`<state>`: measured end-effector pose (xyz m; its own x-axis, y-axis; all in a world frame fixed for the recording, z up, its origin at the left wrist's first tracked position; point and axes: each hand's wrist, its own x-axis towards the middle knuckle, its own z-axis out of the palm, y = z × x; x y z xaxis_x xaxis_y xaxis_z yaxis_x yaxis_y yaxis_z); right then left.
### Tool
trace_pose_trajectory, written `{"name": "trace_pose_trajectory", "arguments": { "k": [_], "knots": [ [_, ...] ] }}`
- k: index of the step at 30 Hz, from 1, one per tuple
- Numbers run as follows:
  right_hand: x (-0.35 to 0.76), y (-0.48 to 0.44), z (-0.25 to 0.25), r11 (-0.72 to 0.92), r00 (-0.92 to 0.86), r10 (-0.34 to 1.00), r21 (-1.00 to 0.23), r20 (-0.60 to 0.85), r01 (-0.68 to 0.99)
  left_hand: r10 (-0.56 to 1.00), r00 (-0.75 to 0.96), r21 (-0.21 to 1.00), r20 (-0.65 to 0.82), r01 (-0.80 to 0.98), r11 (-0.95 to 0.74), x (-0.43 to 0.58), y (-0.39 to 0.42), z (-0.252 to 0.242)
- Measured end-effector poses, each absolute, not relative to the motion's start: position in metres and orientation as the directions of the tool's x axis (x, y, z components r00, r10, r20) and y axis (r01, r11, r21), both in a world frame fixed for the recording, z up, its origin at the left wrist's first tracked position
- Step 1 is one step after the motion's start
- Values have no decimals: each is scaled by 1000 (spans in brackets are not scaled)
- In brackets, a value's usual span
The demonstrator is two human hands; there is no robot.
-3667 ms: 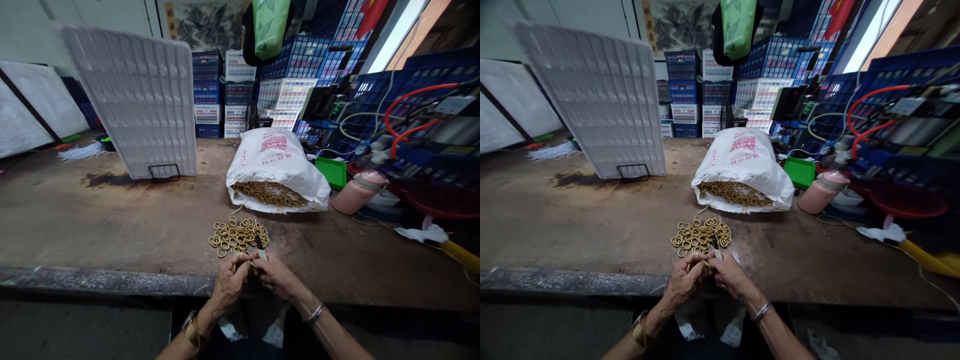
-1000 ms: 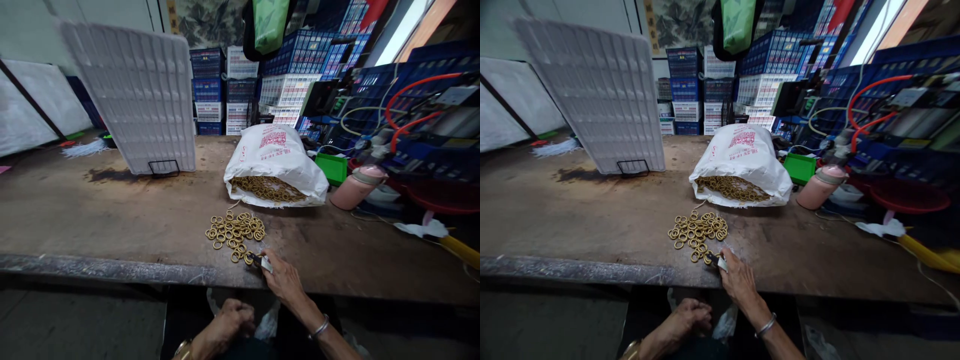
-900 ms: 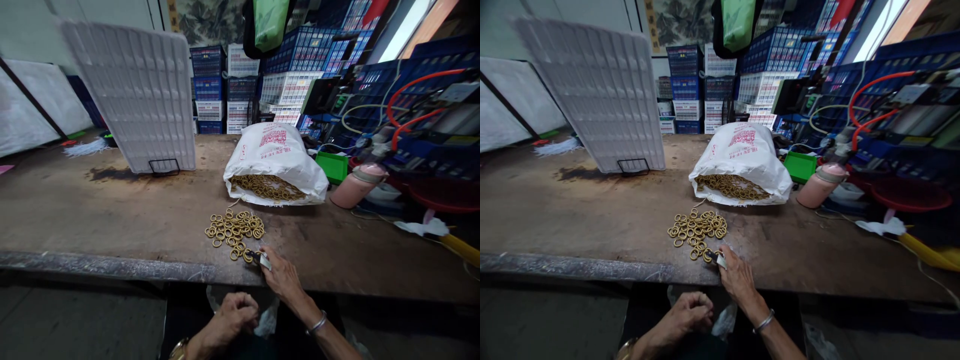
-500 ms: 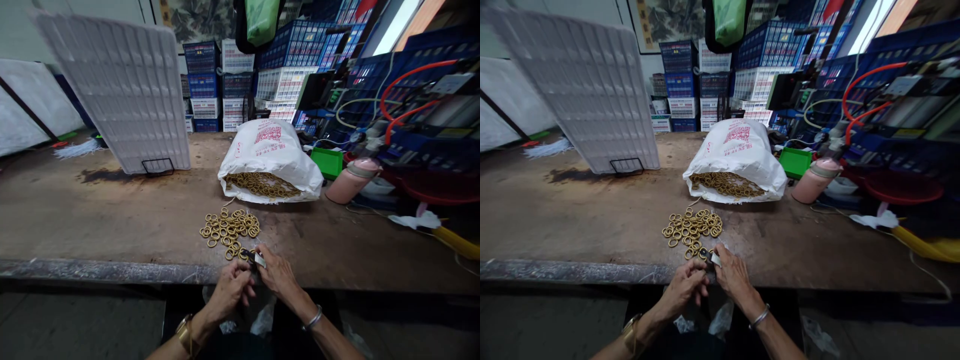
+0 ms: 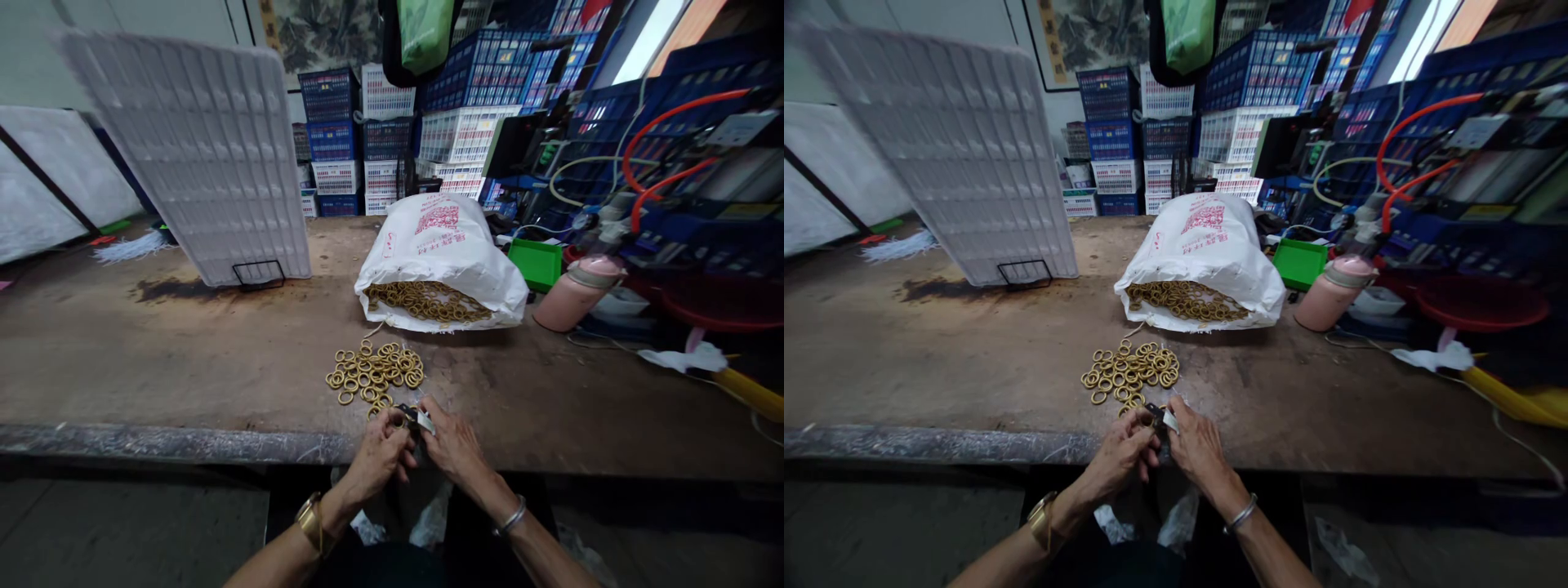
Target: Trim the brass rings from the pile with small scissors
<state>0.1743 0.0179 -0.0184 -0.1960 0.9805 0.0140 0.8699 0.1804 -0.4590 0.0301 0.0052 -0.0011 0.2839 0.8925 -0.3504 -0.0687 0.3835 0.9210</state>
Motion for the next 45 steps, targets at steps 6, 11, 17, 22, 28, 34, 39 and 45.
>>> {"name": "trace_pose_trajectory", "arguments": {
  "k": [6,11,17,22,28,34,39,45],
  "knots": [
    [176,16,-21,165,-186,982,-667,40,726,907,259,921,-332,-117,371,32,5,-5],
    [168,13,-11,122,-150,987,-838,48,531,920,217,933,-328,-80,351,32,5,-2],
    [162,14,-11,6,-186,981,-942,-60,335,945,206,957,-256,-87,278,31,-1,4],
    [159,14,-12,1,-183,981,-943,-63,333,898,324,897,-297,-229,379,26,-4,-1],
    [162,14,-11,-18,-142,987,-936,-73,353,859,412,796,-304,-385,467,22,-7,5],
    [165,4,-13,146,-222,975,-794,14,591,902,324,860,-287,-329,391,21,-8,5],
    [159,-4,-12,215,-312,950,-665,-29,716,919,271,910,-286,-224,349,20,-8,2],
    [170,6,-14,205,-243,970,-475,-17,856,918,315,924,-242,-214,317,17,-18,14]
  ]
}}
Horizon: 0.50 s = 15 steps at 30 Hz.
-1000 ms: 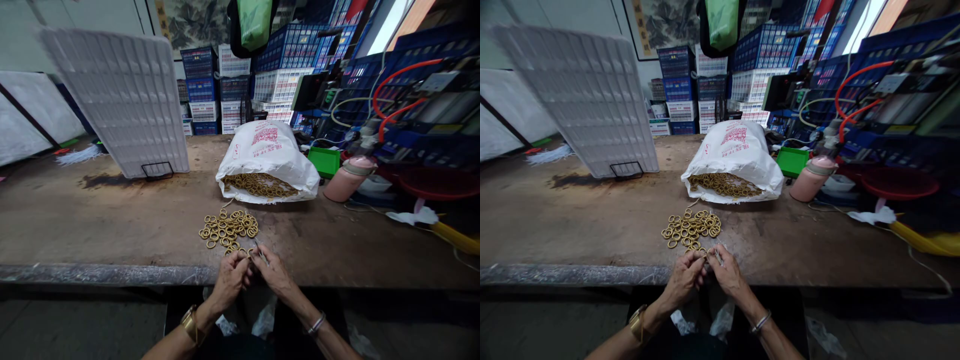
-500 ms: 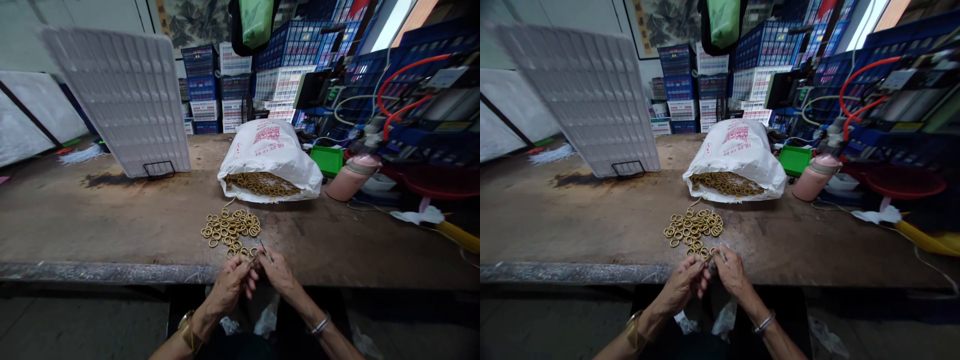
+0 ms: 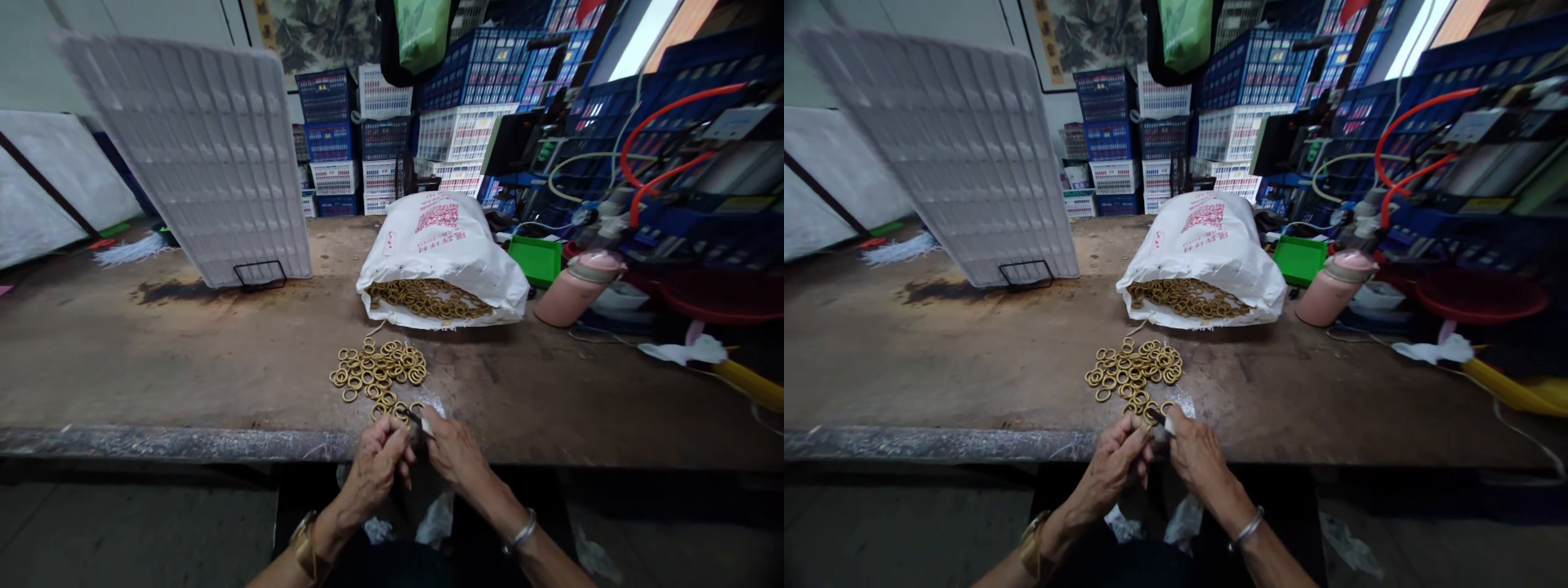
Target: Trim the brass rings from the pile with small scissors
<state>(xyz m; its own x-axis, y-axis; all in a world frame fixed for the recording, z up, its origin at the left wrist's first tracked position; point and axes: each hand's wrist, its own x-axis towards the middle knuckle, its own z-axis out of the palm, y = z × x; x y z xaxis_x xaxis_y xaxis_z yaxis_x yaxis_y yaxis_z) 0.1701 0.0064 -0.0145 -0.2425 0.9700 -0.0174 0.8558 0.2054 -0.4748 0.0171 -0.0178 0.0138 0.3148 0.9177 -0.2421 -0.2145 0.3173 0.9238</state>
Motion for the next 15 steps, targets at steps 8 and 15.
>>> {"name": "trace_pose_trajectory", "arguments": {
  "k": [8,15],
  "knots": [
    [184,24,-17,146,-131,989,-444,64,884,899,355,749,-256,-515,417,15,-20,9],
    [165,30,-11,172,-174,984,-405,31,898,857,386,613,-342,-600,514,7,-15,4]
  ]
}}
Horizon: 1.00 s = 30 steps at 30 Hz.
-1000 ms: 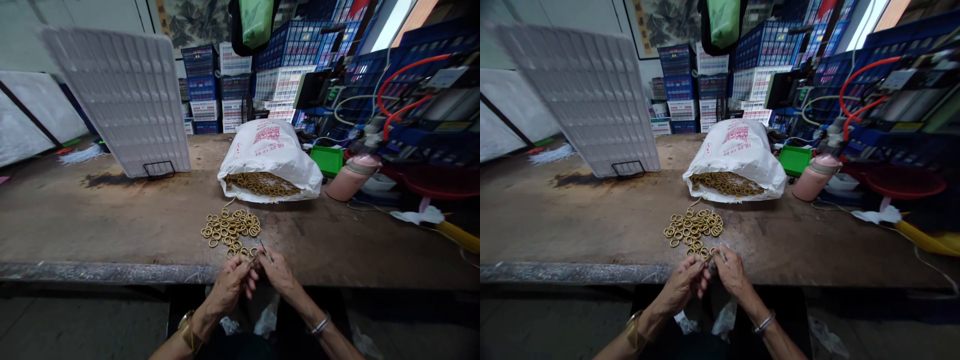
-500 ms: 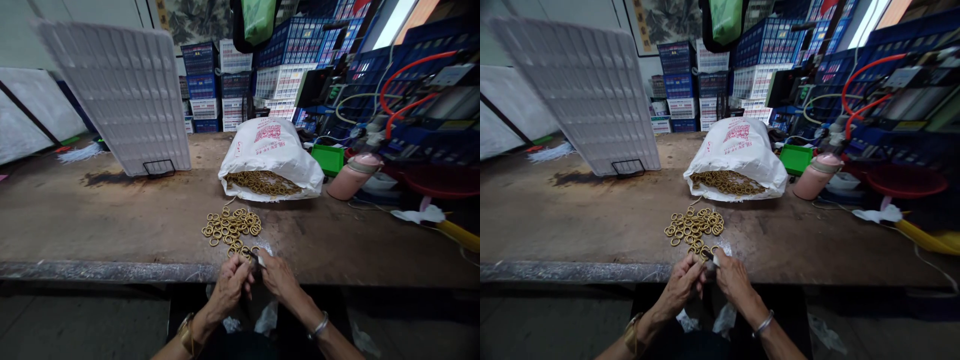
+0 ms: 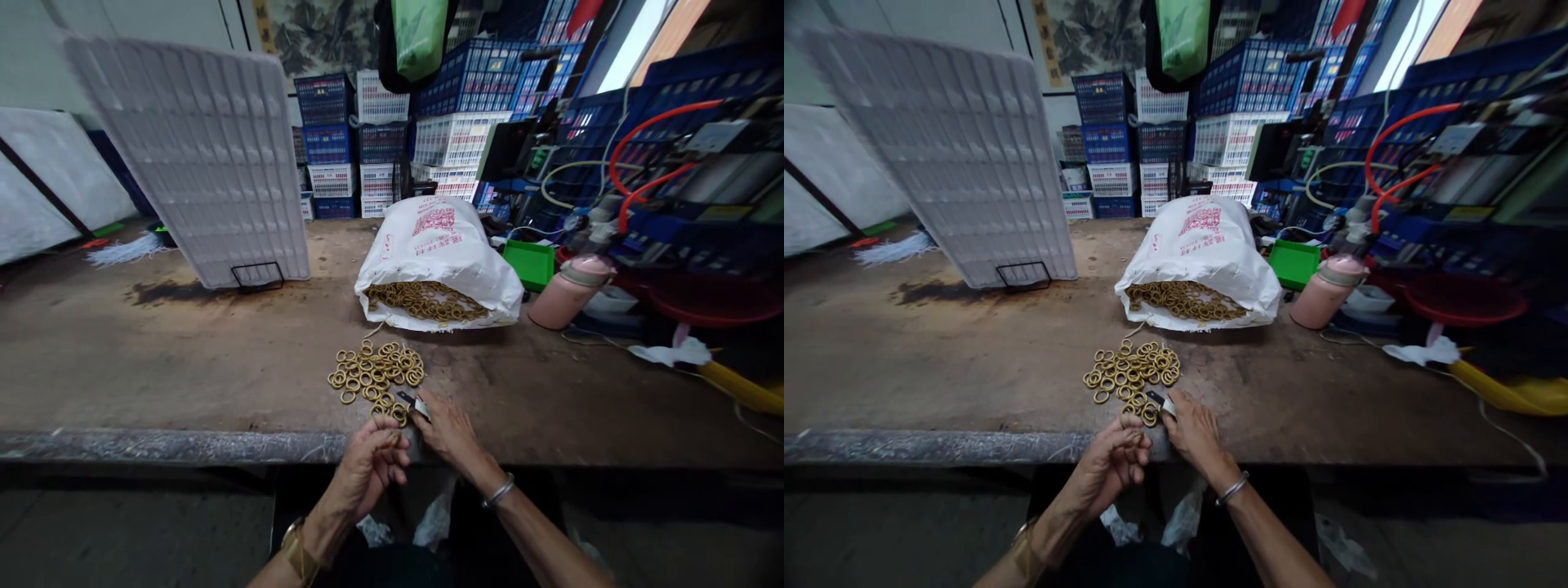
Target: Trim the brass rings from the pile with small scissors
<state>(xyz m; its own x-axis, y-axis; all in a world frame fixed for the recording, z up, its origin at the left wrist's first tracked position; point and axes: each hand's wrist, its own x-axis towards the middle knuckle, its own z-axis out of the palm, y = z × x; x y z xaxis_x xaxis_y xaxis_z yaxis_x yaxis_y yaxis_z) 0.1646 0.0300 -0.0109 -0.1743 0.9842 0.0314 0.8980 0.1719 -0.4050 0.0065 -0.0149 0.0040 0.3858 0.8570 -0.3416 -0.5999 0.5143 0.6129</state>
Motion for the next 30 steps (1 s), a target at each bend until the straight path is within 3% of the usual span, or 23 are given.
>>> {"name": "trace_pose_trajectory", "arguments": {
  "k": [5,11,16,18,22,23,27,30],
  "knots": [
    [168,32,-13,116,-134,991,-477,-4,871,838,351,568,-418,-619,542,5,-11,-2],
    [167,18,-15,157,-175,983,-734,53,661,892,234,760,-387,-466,452,14,-13,-8],
    [156,7,0,165,-223,973,-845,56,508,907,224,872,-355,-269,408,15,-14,-6],
    [152,7,2,109,-210,978,-879,10,465,935,185,923,-303,-188,337,14,-14,-2],
    [148,11,-2,20,-214,974,-917,-72,398,992,126,999,-22,-26,25,12,-14,5],
    [148,12,-3,12,-216,973,-919,-79,394,992,124,1000,-6,-17,8,11,-14,5],
    [145,11,0,28,-186,981,-904,-57,426,936,217,941,-278,-133,310,10,-14,-2],
    [144,10,3,53,-192,981,-896,-37,441,893,303,887,-333,-220,405,9,-13,-6]
  ]
}}
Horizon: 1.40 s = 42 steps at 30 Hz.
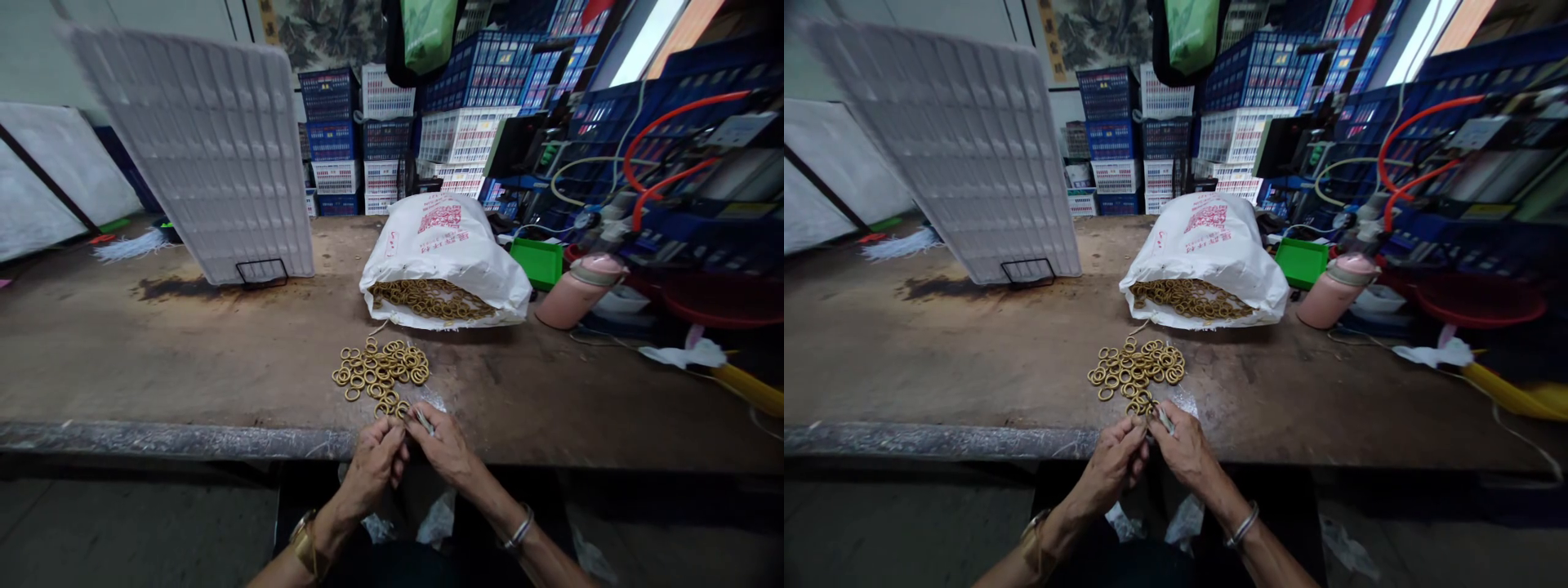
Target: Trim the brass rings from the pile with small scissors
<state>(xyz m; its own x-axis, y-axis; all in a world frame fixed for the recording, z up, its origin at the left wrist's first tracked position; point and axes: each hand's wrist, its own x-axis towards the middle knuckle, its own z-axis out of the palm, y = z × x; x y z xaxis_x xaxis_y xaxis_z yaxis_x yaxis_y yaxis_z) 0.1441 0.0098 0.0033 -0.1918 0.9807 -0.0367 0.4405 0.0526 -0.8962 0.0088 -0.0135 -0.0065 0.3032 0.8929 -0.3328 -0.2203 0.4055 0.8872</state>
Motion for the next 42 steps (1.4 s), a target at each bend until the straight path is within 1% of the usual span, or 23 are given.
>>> {"name": "trace_pose_trajectory", "arguments": {
  "k": [4,6,8,10,12,14,17,20,23,26,28,29,32,35,39,42],
  "knots": [
    [144,11,-1,25,-223,973,-938,-57,346,898,333,853,-286,-339,397,9,-15,-5],
    [145,12,-3,3,-193,979,-939,-68,345,902,334,833,-275,-386,397,9,-16,-3],
    [146,11,-4,10,-136,989,-906,-53,424,903,327,821,-278,-407,400,10,-17,-2],
    [147,9,-3,69,-136,991,-848,-4,526,906,309,823,-290,-403,400,10,-17,-1],
    [148,5,-2,162,-215,976,-780,35,605,912,282,833,-299,-389,393,11,-17,-1],
    [148,2,-1,223,-290,956,-714,29,664,919,259,851,-296,-365,377,11,-16,-1],
    [146,-2,0,254,-328,945,-654,10,712,934,244,894,-262,-304,330,10,-16,-1],
    [144,-3,-3,271,-349,937,-641,6,718,947,236,926,-219,-256,278,10,-16,-1],
    [148,2,-9,260,-355,934,-621,-31,739,938,244,924,-247,-232,304,9,-19,1],
    [158,11,-16,197,-265,963,-522,-57,830,913,291,896,-286,-258,363,9,-24,7],
    [165,19,-18,147,-176,984,-446,-25,883,900,345,863,-269,-329,384,8,-27,12],
    [168,23,-18,135,-149,989,-428,1,894,897,362,842,-255,-373,389,8,-27,13],
    [169,30,-14,147,-133,989,-458,62,877,908,325,776,-266,-487,401,5,-24,12],
    [160,31,-11,172,-169,984,-509,53,843,917,247,738,-313,-544,399,0,-18,6],
    [147,27,-14,212,-219,975,-463,38,861,917,220,688,-333,-608,396,-8,-12,3],
    [143,25,-17,222,-227,973,-425,40,878,898,250,630,-363,-644,434,-12,-9,6]
  ]
}}
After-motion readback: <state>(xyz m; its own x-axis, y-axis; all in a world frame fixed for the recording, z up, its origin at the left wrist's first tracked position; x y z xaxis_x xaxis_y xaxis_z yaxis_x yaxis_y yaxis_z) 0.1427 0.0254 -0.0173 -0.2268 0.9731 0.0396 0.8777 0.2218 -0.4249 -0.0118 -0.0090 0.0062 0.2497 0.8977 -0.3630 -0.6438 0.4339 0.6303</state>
